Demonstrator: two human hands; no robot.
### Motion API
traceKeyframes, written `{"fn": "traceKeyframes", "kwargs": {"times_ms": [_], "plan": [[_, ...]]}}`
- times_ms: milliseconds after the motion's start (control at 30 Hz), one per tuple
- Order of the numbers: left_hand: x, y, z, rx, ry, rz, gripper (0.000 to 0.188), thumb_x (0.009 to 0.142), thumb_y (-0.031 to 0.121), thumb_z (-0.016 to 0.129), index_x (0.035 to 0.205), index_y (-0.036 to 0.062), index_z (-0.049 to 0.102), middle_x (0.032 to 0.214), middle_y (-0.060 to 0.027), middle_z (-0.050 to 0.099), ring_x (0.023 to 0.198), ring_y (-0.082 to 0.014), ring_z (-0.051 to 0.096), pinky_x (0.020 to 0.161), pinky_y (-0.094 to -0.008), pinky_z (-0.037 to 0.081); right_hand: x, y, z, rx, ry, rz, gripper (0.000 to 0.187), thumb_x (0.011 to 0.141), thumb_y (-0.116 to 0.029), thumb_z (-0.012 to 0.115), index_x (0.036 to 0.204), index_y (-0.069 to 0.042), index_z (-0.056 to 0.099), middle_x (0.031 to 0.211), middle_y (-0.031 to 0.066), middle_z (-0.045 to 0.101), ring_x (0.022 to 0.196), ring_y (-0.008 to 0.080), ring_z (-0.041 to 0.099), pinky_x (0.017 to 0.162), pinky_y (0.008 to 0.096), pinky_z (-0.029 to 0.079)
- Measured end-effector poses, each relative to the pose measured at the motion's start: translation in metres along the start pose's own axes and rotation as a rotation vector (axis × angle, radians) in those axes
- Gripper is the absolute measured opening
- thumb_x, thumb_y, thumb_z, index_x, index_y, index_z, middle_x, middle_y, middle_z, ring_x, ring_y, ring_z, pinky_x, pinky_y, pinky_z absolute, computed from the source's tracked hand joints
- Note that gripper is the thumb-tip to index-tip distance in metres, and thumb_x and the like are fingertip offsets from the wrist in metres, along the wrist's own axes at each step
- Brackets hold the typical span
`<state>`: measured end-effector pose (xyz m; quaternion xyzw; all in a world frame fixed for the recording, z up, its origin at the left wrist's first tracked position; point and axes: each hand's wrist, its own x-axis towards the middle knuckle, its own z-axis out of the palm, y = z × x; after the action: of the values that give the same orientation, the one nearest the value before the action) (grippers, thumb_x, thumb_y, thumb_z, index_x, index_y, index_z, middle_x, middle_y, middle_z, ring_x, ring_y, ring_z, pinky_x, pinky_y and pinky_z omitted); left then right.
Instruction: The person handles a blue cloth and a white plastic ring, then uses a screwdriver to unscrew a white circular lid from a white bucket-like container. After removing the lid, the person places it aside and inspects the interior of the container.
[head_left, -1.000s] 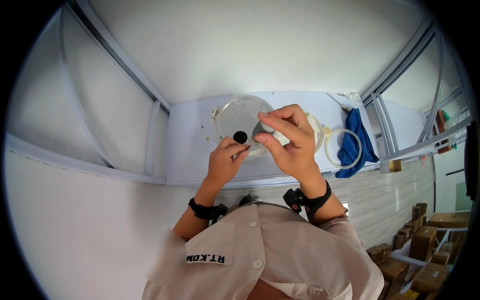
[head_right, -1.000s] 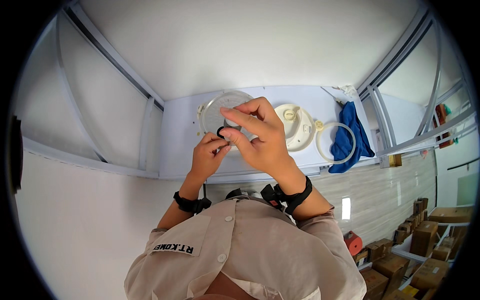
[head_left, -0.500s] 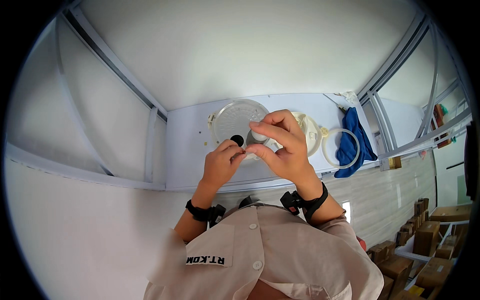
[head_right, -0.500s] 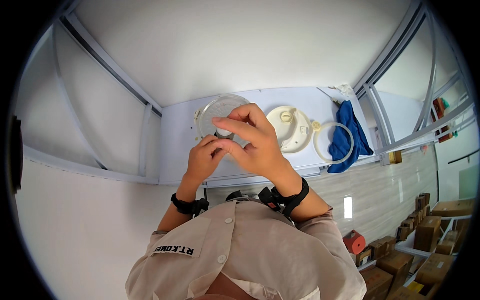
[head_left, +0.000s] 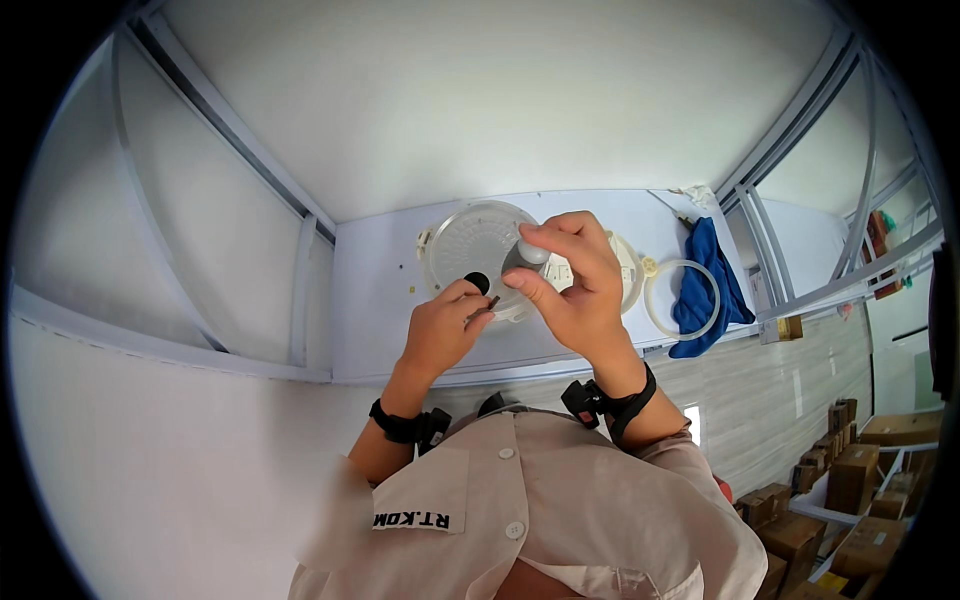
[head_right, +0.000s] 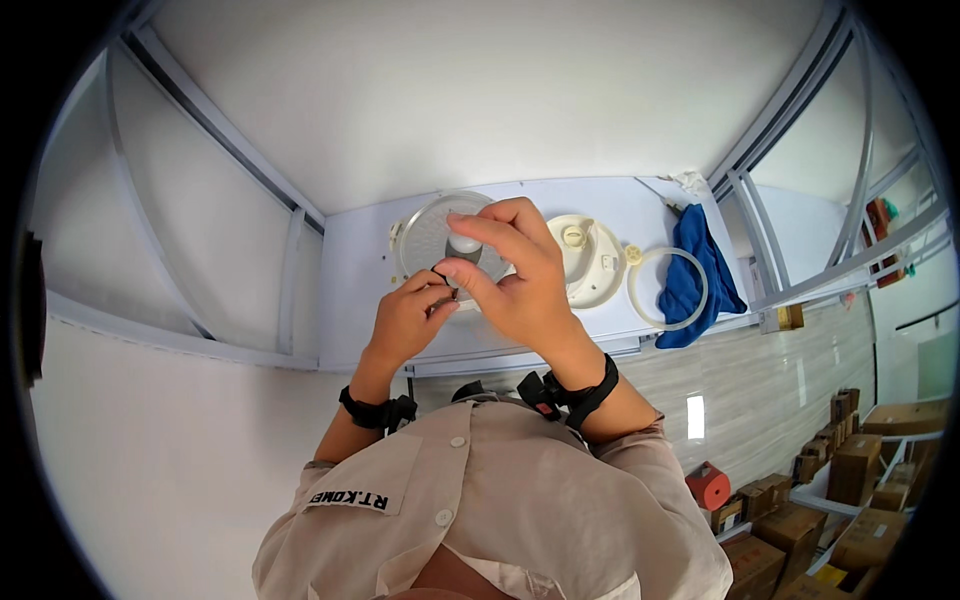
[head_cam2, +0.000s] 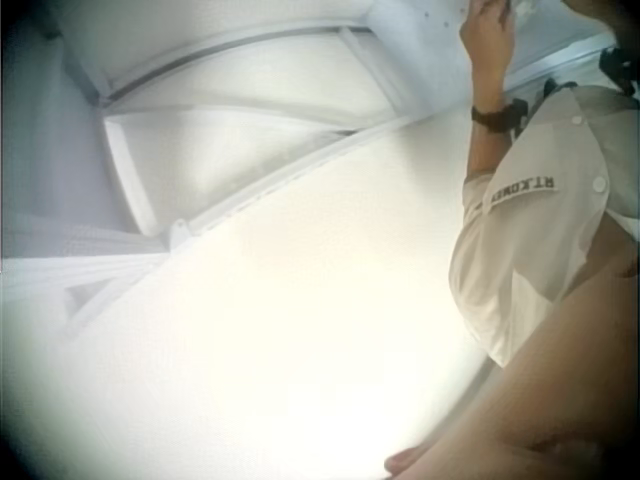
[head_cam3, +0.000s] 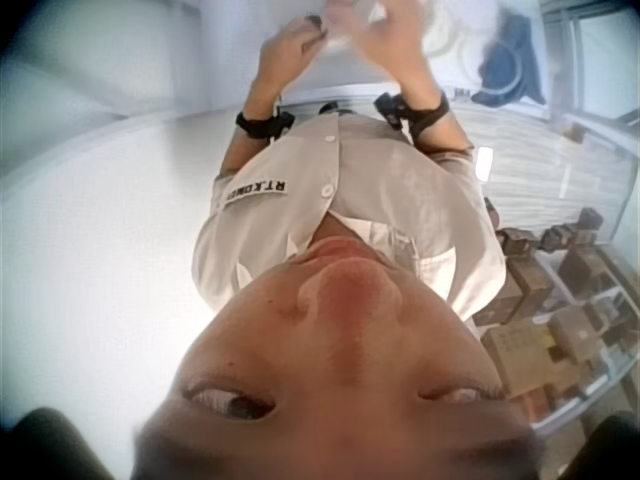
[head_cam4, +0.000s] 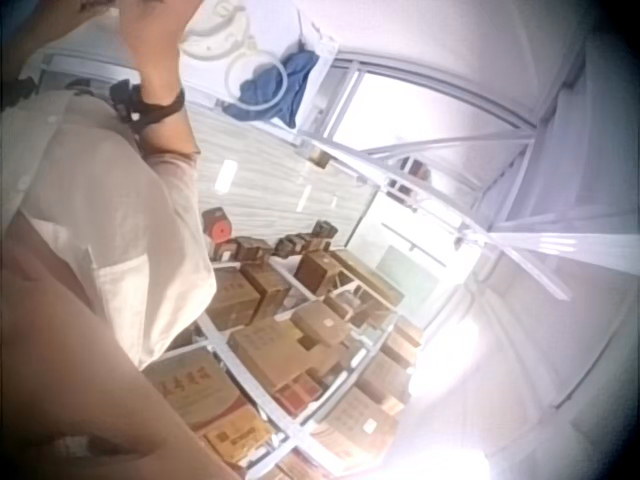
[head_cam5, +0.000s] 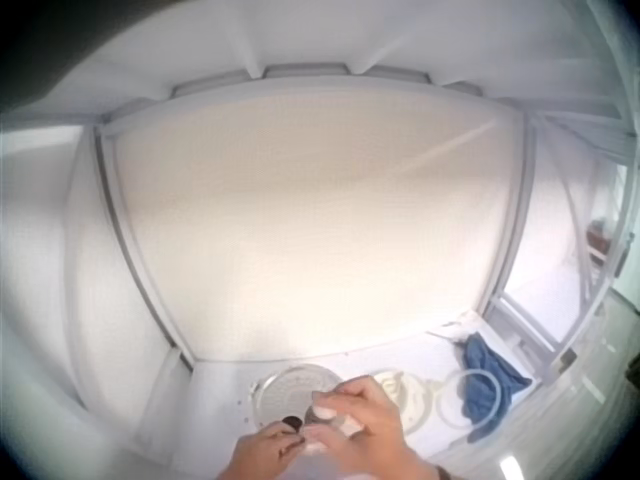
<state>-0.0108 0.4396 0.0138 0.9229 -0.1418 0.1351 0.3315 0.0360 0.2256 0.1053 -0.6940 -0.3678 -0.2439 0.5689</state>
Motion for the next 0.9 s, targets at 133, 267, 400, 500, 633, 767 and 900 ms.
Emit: {"fn": "traceKeyframes", "kwargs": {"times_ms": [133, 267, 400, 500, 633, 767, 900], "plan": [[0.001, -0.002, -0.002, -0.003, -0.016, 0.003, 0.015, 0.09, 0.017, 0.081, 0.098, 0.0068, 0.074, 0.102, -0.0036, 0.07, 0.075, -0.0231, 0.072, 0.067, -0.0371, 0.056, 0.002, 0.002, 0.002, 0.128, 0.026, 0.011, 0.039, 0.091, -0.006, 0.078, 0.129, -0.002, 0.071, 0.118, 0.0173, 0.069, 0.107, 0.0315, 0.068, 0.1, 0.0402, 0.053], [0.003, 0.0, -0.002, -0.017, -0.023, -0.04, 0.014, 0.09, 0.018, 0.081, 0.096, 0.0073, 0.073, 0.101, -0.0027, 0.07, 0.075, -0.0232, 0.072, 0.067, -0.0363, 0.056, 0.007, -0.006, 0.004, 0.207, -0.014, -0.008, 0.04, 0.09, -0.004, 0.078, 0.129, -0.002, 0.07, 0.118, 0.0175, 0.069, 0.108, 0.0315, 0.068, 0.101, 0.0398, 0.053], [0.003, 0.0, -0.001, 0.011, -0.007, -0.042, 0.013, 0.091, 0.02, 0.08, 0.096, 0.0089, 0.075, 0.1, -0.0007, 0.07, 0.078, -0.0231, 0.073, 0.067, -0.0357, 0.056, 0.008, -0.008, 0.005, 0.091, -0.02, -0.078, 0.042, 0.089, -0.004, 0.08, 0.129, -0.001, 0.07, 0.12, 0.017, 0.069, 0.107, 0.0308, 0.067, 0.1, 0.0399, 0.053], [0.003, 0.0, -0.001, -0.021, 0.008, -0.025, 0.014, 0.091, 0.02, 0.08, 0.098, 0.009, 0.076, 0.101, -0.0001, 0.07, 0.077, -0.0231, 0.072, 0.068, -0.0356, 0.056, 0.002, 0.0, -0.001, 0.0, -0.032, -0.029, 0.045, 0.087, -0.004, 0.081, 0.131, -0.001, 0.07, 0.12, 0.016, 0.07, 0.106, 0.0296, 0.067, 0.1, 0.0397, 0.054], [0.002, 0.001, -0.002, 0.0, -0.008, 0.015, 0.014, 0.091, 0.019, 0.079, 0.102, 0.0094, 0.077, 0.104, 0.0006, 0.071, 0.078, -0.0237, 0.072, 0.069, -0.0362, 0.056, 0.004, 0.003, -0.001, 0.133, 0.032, 0.061, 0.046, 0.087, -0.005, 0.081, 0.132, -0.002, 0.07, 0.119, 0.0154, 0.071, 0.105, 0.0285, 0.067, 0.096, 0.0395, 0.054], [0.0, -0.003, 0.0, 0.004, -0.009, 0.002, 0.012, 0.092, 0.018, 0.078, 0.102, 0.0101, 0.078, 0.105, 0.0005, 0.071, 0.078, -0.0246, 0.071, 0.069, -0.0368, 0.056, 0.007, 0.006, -0.001, 0.173, 0.04, 0.042, 0.049, 0.088, -0.005, 0.081, 0.135, -0.001, 0.068, 0.118, 0.0155, 0.071, 0.105, 0.0285, 0.067, 0.094, 0.0382, 0.053], [0.0, -0.003, 0.0, -0.01, -0.019, -0.022, 0.011, 0.093, 0.018, 0.077, 0.1, 0.0104, 0.078, 0.104, 0.0001, 0.071, 0.078, -0.0251, 0.071, 0.068, -0.037, 0.056, 0.01, 0.001, -0.004, -0.05, -0.009, -0.082, 0.056, 0.087, -0.005, 0.081, 0.141, -0.001, 0.065, 0.117, 0.0154, 0.07, 0.106, 0.0276, 0.066, 0.096, 0.0367, 0.053]]}}
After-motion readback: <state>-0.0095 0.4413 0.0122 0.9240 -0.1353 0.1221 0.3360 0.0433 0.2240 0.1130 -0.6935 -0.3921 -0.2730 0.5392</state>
